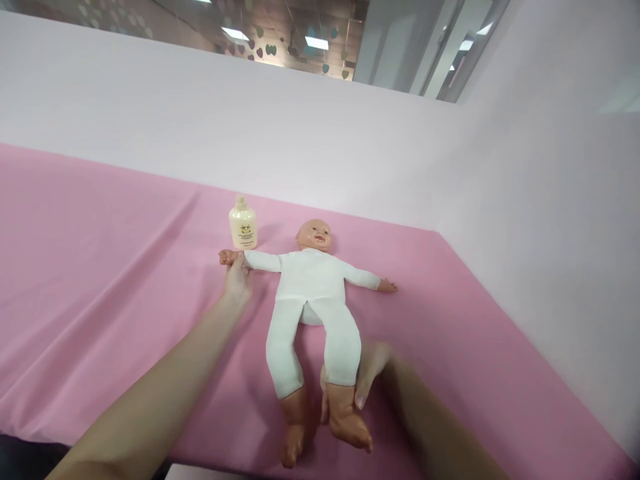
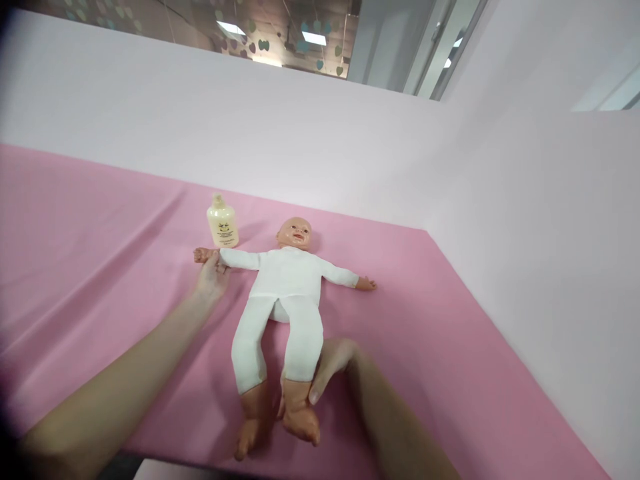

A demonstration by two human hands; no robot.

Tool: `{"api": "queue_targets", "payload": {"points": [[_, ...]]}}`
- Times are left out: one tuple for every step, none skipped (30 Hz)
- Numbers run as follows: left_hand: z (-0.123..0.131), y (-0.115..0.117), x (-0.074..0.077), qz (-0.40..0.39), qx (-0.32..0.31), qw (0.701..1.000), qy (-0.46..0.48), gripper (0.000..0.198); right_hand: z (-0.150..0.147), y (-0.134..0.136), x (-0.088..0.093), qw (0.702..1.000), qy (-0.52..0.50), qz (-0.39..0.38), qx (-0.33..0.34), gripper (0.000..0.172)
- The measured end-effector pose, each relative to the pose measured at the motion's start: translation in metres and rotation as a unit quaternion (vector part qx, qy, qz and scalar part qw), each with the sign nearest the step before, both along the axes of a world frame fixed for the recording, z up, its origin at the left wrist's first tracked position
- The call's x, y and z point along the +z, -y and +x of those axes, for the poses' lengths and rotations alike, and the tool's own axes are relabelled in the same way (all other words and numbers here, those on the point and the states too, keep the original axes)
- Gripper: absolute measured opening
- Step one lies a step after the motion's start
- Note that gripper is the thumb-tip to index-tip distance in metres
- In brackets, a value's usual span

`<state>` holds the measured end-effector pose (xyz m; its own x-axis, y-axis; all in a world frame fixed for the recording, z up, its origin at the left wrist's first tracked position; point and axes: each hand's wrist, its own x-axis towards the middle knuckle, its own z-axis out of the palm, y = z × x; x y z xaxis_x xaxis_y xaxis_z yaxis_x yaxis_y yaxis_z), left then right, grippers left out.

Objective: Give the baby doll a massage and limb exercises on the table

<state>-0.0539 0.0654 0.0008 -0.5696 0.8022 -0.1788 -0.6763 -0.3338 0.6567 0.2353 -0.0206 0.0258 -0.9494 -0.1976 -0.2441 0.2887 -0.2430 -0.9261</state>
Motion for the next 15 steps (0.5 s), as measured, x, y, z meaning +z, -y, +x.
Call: {"api": "queue_targets", "payload": {"points": [[0.002,0.002,0.003,0.024,-0.001,0.999,-0.033,0.007,0.003,0.000,-0.007,0.999,-0.026,-0.035,0.008,0.048],[0.005,0.005,0.006,0.050,-0.003,0.996,-0.071,0.013,0.006,-0.001,-0.015,0.995,-0.059,-0.076,0.007,0.053],[0.009,0.008,0.010,0.073,-0.005,0.991,-0.111,0.020,0.008,-0.003,-0.023,0.989,-0.093,-0.117,-0.011,0.057],[0.013,0.011,0.013,0.088,-0.007,0.984,-0.152,0.026,0.009,-0.005,-0.030,0.978,-0.134,-0.155,-0.034,0.058],[0.017,0.015,0.017,0.098,-0.008,0.976,-0.193,0.029,0.010,-0.007,-0.037,0.965,-0.177,-0.186,-0.042,0.057],[0.022,0.018,0.020,0.102,-0.013,0.967,-0.234,0.030,0.011,-0.010,-0.042,0.952,-0.220,-0.209,-0.035,0.057],[0.027,0.022,0.023,0.103,-0.019,0.957,-0.271,0.031,0.010,-0.013,-0.045,0.941,-0.256,-0.222,-0.028,0.059],[0.032,0.026,0.025,0.103,-0.029,0.947,-0.304,0.031,0.010,-0.016,-0.046,0.931,-0.282,-0.230,-0.028,0.060],[0.037,0.030,0.027,0.104,-0.043,0.936,-0.333,0.032,0.011,-0.017,-0.045,0.926,-0.291,-0.233,-0.051,0.060],[0.042,0.033,0.027,0.107,-0.057,0.925,-0.359,0.033,0.011,-0.018,-0.042,0.924,-0.284,-0.233,-0.108,0.059],[0.046,0.037,0.026,0.110,-0.070,0.913,-0.386,0.034,0.013,-0.017,-0.038,0.915,-0.278,-0.234,-0.177,0.056],[0.049,0.039,0.025,0.113,-0.083,0.899,-0.414,0.035,0.014,-0.015,-0.033,0.902,-0.266,-0.235,-0.244,0.054],[0.051,0.042,0.024,0.114,-0.095,0.883,-0.445,0.035,0.016,-0.012,-0.028,0.886,-0.250,-0.239,-0.308,0.052],[0.052,0.043,0.022,0.115,-0.107,0.864,-0.479,0.035,0.017,-0.009,-0.022,0.872,-0.230,-0.243,-0.358,0.050],[0.053,0.045,0.019,0.117,-0.121,0.842,-0.512,0.035,0.018,-0.006,-0.017,0.860,-0.205,-0.246,-0.397,0.048]]}}
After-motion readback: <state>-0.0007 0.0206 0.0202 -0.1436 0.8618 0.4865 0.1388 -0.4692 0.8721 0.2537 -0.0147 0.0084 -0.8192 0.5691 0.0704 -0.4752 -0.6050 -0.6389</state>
